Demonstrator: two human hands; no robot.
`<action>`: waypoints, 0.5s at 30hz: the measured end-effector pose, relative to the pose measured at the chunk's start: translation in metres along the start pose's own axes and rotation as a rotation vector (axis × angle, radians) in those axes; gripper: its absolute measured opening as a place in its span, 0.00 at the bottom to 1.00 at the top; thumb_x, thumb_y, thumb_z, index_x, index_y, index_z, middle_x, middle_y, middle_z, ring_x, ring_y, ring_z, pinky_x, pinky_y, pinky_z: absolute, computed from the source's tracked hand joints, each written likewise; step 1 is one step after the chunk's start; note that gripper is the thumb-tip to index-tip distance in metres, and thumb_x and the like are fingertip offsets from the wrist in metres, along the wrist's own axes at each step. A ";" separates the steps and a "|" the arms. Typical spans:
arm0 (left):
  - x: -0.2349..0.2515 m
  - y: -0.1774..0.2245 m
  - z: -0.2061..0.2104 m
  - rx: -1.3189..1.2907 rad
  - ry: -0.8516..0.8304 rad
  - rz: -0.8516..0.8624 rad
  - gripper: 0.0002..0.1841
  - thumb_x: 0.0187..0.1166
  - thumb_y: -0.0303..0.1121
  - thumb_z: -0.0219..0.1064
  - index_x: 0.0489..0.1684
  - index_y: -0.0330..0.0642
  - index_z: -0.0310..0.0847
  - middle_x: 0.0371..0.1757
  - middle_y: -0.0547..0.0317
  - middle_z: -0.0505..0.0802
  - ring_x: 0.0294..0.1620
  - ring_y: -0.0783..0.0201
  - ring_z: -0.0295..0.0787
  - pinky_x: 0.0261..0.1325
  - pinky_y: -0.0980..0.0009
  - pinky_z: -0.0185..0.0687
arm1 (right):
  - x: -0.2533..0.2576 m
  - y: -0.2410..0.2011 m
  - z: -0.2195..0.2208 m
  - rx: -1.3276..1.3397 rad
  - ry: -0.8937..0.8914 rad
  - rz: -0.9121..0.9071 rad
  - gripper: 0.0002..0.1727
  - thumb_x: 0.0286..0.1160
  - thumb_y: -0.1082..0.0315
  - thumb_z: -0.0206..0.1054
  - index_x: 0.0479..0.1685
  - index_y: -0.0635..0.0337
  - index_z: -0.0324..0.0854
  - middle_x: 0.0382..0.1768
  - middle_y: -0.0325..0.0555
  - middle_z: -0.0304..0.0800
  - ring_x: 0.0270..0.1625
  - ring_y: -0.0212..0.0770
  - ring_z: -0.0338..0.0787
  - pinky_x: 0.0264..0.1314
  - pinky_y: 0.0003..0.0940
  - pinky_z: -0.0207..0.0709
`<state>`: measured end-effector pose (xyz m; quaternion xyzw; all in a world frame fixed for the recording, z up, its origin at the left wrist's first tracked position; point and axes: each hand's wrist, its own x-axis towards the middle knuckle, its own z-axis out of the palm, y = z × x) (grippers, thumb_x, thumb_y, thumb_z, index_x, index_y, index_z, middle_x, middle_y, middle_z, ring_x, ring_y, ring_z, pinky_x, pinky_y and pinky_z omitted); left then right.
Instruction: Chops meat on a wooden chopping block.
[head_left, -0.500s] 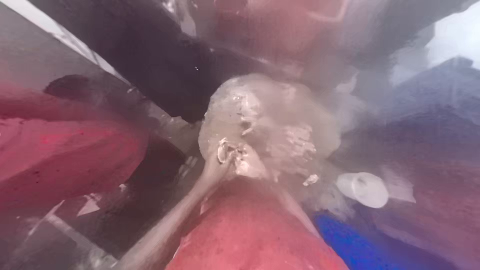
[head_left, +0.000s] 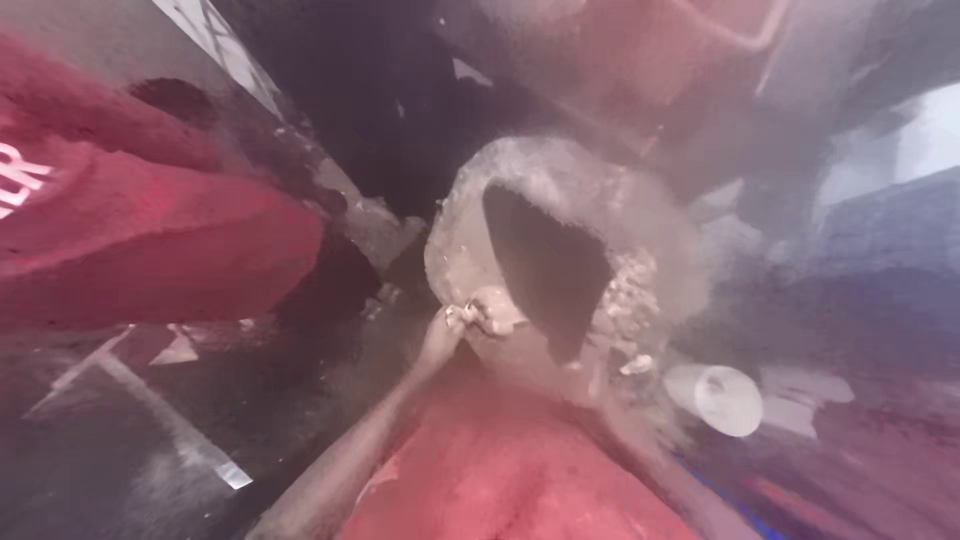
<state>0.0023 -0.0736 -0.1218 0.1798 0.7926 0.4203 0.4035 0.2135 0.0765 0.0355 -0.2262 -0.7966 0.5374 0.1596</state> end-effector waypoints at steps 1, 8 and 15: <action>0.000 0.001 -0.002 -0.008 -0.005 0.017 0.21 0.83 0.36 0.65 0.70 0.33 0.77 0.56 0.45 0.90 0.51 0.59 0.90 0.60 0.59 0.86 | 0.000 0.010 0.004 -0.128 -0.089 0.070 0.34 0.84 0.46 0.56 0.67 0.71 0.82 0.58 0.58 0.91 0.63 0.43 0.89 0.72 0.39 0.79; 0.001 -0.012 -0.023 0.073 0.030 0.008 0.15 0.85 0.33 0.62 0.63 0.36 0.82 0.65 0.46 0.88 0.65 0.58 0.86 0.71 0.60 0.80 | 0.011 0.075 0.020 -0.517 -0.533 0.599 0.32 0.93 0.43 0.44 0.78 0.58 0.74 0.66 0.60 0.87 0.68 0.58 0.87 0.74 0.60 0.76; -0.002 -0.025 -0.041 -0.058 0.035 -0.049 0.14 0.86 0.36 0.63 0.61 0.37 0.81 0.45 0.54 0.90 0.39 0.67 0.87 0.46 0.67 0.86 | 0.000 0.054 0.027 -0.338 -0.328 0.496 0.29 0.92 0.50 0.51 0.80 0.63 0.72 0.61 0.59 0.88 0.62 0.52 0.89 0.71 0.52 0.80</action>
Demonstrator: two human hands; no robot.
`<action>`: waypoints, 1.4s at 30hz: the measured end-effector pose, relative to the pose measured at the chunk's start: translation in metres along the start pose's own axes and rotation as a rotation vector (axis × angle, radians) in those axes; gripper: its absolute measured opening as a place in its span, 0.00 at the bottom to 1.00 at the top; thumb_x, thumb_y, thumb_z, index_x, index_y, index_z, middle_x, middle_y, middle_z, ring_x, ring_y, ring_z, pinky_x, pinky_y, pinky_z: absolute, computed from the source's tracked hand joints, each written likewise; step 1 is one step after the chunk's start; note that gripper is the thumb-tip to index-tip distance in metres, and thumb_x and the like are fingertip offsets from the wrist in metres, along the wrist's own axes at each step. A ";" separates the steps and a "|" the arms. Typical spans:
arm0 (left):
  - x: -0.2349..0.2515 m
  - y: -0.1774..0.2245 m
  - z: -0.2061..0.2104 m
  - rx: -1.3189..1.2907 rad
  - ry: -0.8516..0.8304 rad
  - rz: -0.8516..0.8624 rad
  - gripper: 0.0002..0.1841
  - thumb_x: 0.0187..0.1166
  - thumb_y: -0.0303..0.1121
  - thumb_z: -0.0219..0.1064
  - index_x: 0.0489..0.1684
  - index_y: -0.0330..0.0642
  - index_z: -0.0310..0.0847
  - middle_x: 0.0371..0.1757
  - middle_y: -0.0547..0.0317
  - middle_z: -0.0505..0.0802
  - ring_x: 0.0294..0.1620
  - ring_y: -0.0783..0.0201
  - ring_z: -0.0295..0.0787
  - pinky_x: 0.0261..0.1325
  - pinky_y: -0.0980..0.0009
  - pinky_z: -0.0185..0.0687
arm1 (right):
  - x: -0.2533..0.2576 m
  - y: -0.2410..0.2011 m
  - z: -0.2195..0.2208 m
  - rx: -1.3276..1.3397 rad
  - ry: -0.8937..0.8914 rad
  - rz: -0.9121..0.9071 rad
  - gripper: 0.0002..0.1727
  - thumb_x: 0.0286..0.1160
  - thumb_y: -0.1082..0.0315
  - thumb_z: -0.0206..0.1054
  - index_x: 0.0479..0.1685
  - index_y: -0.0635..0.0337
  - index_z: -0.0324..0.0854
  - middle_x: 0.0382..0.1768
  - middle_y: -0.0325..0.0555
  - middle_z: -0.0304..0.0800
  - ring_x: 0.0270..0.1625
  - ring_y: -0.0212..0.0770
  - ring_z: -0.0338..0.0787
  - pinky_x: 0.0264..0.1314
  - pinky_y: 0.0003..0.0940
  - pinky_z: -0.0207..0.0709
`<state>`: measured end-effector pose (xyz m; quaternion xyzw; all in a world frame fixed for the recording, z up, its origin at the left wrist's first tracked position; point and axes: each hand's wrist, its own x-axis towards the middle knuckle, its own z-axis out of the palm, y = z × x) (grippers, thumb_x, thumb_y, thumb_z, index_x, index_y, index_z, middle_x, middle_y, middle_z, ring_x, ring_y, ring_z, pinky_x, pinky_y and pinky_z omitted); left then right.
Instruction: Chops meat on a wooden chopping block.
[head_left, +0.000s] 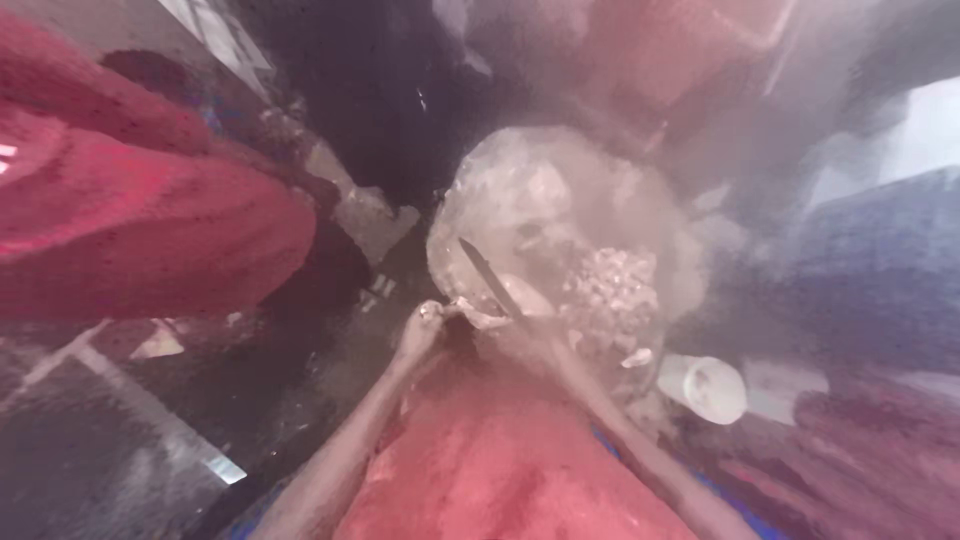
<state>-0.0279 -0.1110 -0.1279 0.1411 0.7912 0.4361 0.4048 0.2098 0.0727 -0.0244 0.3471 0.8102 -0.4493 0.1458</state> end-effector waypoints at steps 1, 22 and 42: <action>-0.002 0.006 -0.001 0.013 -0.009 -0.005 0.14 0.85 0.37 0.64 0.60 0.37 0.82 0.45 0.55 0.90 0.40 0.67 0.87 0.47 0.66 0.86 | -0.001 0.008 0.005 -0.011 -0.016 0.022 0.29 0.92 0.50 0.50 0.78 0.64 0.74 0.61 0.61 0.89 0.62 0.53 0.90 0.71 0.53 0.79; -0.030 0.056 0.081 -0.617 -0.148 -0.294 0.13 0.88 0.26 0.57 0.64 0.29 0.71 0.44 0.47 0.90 0.41 0.58 0.92 0.48 0.62 0.92 | 0.008 0.031 0.016 0.094 0.038 0.116 0.30 0.94 0.49 0.48 0.75 0.67 0.75 0.61 0.62 0.88 0.65 0.53 0.89 0.74 0.52 0.77; -0.016 0.053 0.067 -0.581 -0.252 -0.260 0.12 0.90 0.29 0.54 0.63 0.30 0.71 0.42 0.47 0.91 0.36 0.57 0.92 0.44 0.61 0.93 | 0.019 0.033 0.030 0.142 0.058 0.107 0.27 0.94 0.54 0.48 0.72 0.68 0.78 0.61 0.64 0.88 0.66 0.55 0.88 0.75 0.53 0.75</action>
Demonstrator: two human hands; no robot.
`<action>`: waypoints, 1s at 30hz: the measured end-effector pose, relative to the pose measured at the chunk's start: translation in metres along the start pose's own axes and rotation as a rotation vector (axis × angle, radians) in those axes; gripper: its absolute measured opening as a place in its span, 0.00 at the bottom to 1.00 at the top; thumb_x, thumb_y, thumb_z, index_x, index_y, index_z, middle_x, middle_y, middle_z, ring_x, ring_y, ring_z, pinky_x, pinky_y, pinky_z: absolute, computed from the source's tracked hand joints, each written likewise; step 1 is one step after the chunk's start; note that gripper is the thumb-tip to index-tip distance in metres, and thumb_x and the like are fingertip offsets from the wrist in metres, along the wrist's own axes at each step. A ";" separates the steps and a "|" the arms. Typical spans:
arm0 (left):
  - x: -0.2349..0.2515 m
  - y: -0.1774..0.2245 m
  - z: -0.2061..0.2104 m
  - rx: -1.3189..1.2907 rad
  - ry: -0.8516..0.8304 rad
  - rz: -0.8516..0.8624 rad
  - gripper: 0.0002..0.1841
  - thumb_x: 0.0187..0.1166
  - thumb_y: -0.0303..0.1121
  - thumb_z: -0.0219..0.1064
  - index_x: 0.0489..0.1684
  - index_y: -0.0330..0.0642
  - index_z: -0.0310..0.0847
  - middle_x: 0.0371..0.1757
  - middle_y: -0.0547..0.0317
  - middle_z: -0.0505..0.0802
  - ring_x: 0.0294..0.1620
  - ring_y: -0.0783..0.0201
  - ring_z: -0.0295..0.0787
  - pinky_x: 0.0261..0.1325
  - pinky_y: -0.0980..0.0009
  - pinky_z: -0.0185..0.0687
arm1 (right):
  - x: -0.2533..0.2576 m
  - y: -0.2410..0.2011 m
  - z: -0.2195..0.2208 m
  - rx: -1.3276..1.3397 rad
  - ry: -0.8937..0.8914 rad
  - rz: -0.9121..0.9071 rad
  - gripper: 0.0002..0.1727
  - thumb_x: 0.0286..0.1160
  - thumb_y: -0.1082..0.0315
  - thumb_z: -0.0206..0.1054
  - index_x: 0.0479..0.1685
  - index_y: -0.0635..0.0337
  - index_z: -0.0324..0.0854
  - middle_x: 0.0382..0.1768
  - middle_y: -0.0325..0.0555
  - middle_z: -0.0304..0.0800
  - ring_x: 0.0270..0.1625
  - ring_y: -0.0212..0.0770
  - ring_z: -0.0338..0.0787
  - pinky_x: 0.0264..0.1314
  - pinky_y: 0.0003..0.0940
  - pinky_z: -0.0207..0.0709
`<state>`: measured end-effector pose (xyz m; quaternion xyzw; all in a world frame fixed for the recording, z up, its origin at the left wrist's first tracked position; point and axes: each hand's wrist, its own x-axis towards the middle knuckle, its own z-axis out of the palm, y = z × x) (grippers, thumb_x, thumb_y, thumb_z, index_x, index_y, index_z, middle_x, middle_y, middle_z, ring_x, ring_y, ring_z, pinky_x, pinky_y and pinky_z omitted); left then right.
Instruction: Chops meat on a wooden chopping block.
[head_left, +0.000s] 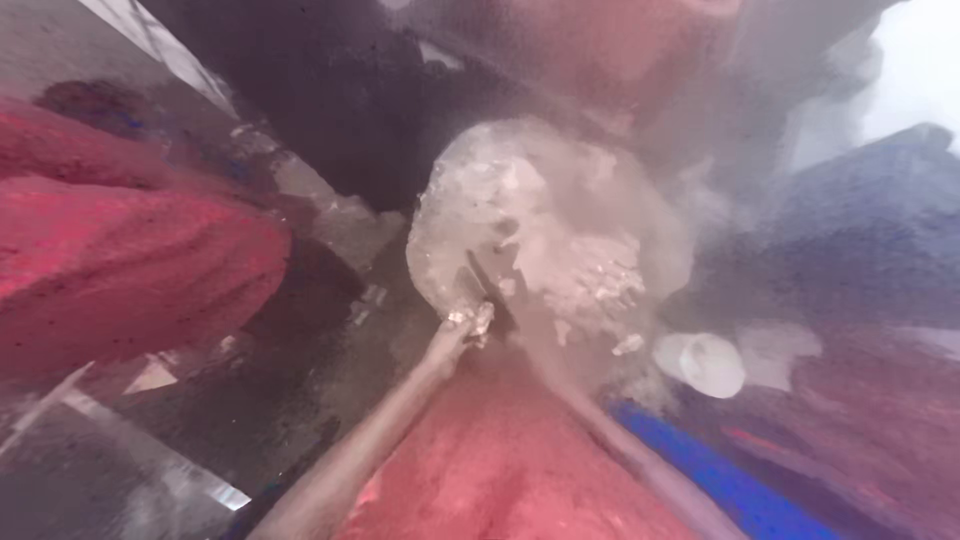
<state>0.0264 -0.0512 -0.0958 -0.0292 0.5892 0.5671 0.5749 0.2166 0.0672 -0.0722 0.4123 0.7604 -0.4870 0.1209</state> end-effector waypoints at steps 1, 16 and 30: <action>0.002 0.003 -0.005 0.129 -0.062 0.060 0.13 0.88 0.28 0.56 0.63 0.31 0.72 0.42 0.49 0.92 0.37 0.59 0.93 0.45 0.63 0.93 | -0.001 -0.004 -0.005 0.032 0.034 0.010 0.26 0.93 0.57 0.50 0.74 0.70 0.76 0.64 0.67 0.87 0.68 0.57 0.86 0.78 0.53 0.73; 0.013 0.004 -0.047 0.885 0.022 0.117 0.13 0.82 0.36 0.66 0.57 0.40 0.83 0.39 0.55 0.89 0.35 0.67 0.85 0.43 0.66 0.84 | -0.003 -0.004 -0.013 -0.020 -0.062 -0.032 0.28 0.93 0.55 0.51 0.80 0.66 0.73 0.65 0.64 0.87 0.68 0.55 0.87 0.77 0.52 0.75; -0.003 -0.029 -0.042 1.017 -0.009 0.219 0.14 0.79 0.37 0.67 0.57 0.41 0.85 0.45 0.54 0.93 0.43 0.65 0.91 0.53 0.64 0.87 | -0.015 0.023 -0.006 0.036 -0.201 -0.082 0.29 0.95 0.51 0.45 0.80 0.59 0.74 0.71 0.57 0.84 0.75 0.50 0.83 0.83 0.50 0.71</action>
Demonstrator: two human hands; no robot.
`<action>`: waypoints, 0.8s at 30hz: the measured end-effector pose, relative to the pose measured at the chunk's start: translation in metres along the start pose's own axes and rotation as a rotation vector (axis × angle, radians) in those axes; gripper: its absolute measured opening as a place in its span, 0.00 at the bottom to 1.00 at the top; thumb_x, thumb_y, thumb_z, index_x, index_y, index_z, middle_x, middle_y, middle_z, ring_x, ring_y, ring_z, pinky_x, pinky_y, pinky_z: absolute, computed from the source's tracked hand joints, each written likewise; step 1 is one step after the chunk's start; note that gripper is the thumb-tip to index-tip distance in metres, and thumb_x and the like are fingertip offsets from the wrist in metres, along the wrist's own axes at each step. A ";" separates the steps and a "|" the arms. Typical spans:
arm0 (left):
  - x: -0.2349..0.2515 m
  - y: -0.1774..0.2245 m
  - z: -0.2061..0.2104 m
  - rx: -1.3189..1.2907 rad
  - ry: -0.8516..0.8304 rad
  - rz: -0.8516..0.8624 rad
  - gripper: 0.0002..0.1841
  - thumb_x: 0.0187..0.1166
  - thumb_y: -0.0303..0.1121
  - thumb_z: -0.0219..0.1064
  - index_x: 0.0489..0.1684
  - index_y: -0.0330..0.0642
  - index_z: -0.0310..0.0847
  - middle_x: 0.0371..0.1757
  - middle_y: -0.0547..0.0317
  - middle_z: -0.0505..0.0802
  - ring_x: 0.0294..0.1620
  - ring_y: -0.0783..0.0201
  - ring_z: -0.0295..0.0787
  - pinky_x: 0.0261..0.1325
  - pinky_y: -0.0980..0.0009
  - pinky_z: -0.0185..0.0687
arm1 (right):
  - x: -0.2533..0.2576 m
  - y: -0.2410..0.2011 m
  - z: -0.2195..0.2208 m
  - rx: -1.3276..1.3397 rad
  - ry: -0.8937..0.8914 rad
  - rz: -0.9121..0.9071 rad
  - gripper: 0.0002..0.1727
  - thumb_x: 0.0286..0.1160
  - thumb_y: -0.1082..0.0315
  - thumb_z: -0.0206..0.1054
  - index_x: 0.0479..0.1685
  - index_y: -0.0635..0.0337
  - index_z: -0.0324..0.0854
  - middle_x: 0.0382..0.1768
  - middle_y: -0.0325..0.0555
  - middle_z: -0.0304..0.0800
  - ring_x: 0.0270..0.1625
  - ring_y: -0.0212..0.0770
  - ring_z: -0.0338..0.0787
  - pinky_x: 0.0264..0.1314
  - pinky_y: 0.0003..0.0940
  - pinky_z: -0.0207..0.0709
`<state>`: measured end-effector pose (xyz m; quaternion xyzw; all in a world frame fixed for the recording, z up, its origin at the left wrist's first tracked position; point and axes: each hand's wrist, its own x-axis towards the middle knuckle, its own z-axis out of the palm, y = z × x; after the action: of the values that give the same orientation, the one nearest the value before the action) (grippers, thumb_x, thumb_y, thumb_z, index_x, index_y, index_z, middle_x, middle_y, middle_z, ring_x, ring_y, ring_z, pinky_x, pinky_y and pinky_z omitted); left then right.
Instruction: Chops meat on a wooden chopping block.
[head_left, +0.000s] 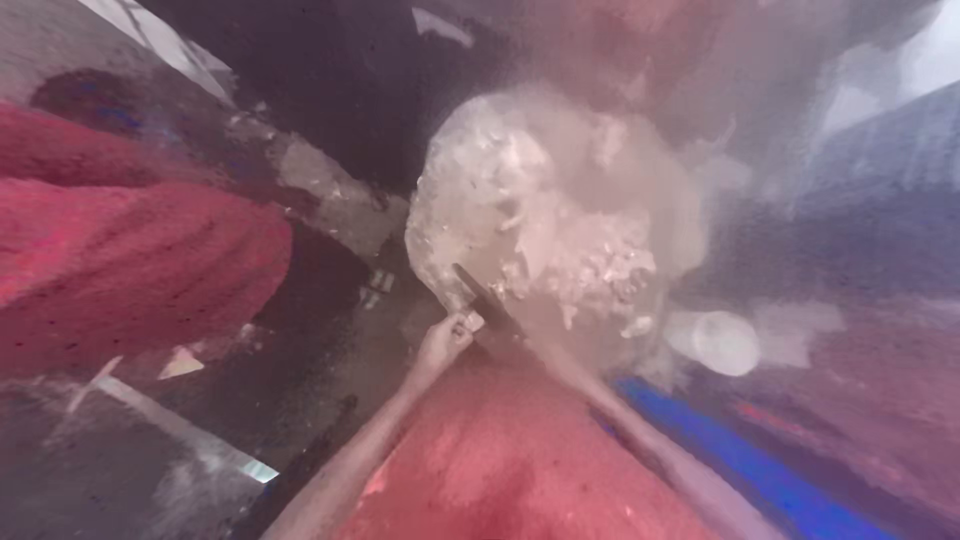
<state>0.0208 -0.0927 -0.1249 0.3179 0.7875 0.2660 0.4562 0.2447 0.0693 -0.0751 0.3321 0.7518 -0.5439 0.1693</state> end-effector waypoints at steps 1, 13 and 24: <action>0.002 0.005 -0.005 -0.029 -0.035 0.047 0.14 0.79 0.36 0.67 0.57 0.40 0.85 0.45 0.54 0.93 0.44 0.66 0.90 0.54 0.66 0.87 | -0.006 0.005 -0.001 0.001 0.064 0.028 0.29 0.94 0.50 0.45 0.75 0.63 0.77 0.68 0.59 0.85 0.73 0.51 0.84 0.81 0.50 0.72; 0.132 0.151 -0.059 0.078 0.002 0.394 0.16 0.89 0.35 0.59 0.69 0.44 0.83 0.67 0.51 0.90 0.67 0.59 0.87 0.72 0.56 0.81 | -0.058 0.047 -0.044 -0.248 -0.164 0.152 0.28 0.90 0.45 0.53 0.81 0.49 0.75 0.65 0.56 0.89 0.68 0.57 0.88 0.73 0.63 0.76; 0.206 0.213 -0.027 1.018 -0.224 0.583 0.26 0.78 0.35 0.68 0.78 0.63 0.76 0.80 0.48 0.80 0.82 0.35 0.71 0.72 0.30 0.73 | -0.036 0.024 -0.037 -0.078 0.018 0.071 0.22 0.89 0.51 0.57 0.71 0.50 0.82 0.62 0.56 0.91 0.66 0.56 0.89 0.71 0.62 0.78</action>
<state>-0.0265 0.1968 -0.0751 0.7258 0.6432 -0.0656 0.2347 0.2915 0.0970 -0.0568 0.3567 0.7618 -0.5046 0.1945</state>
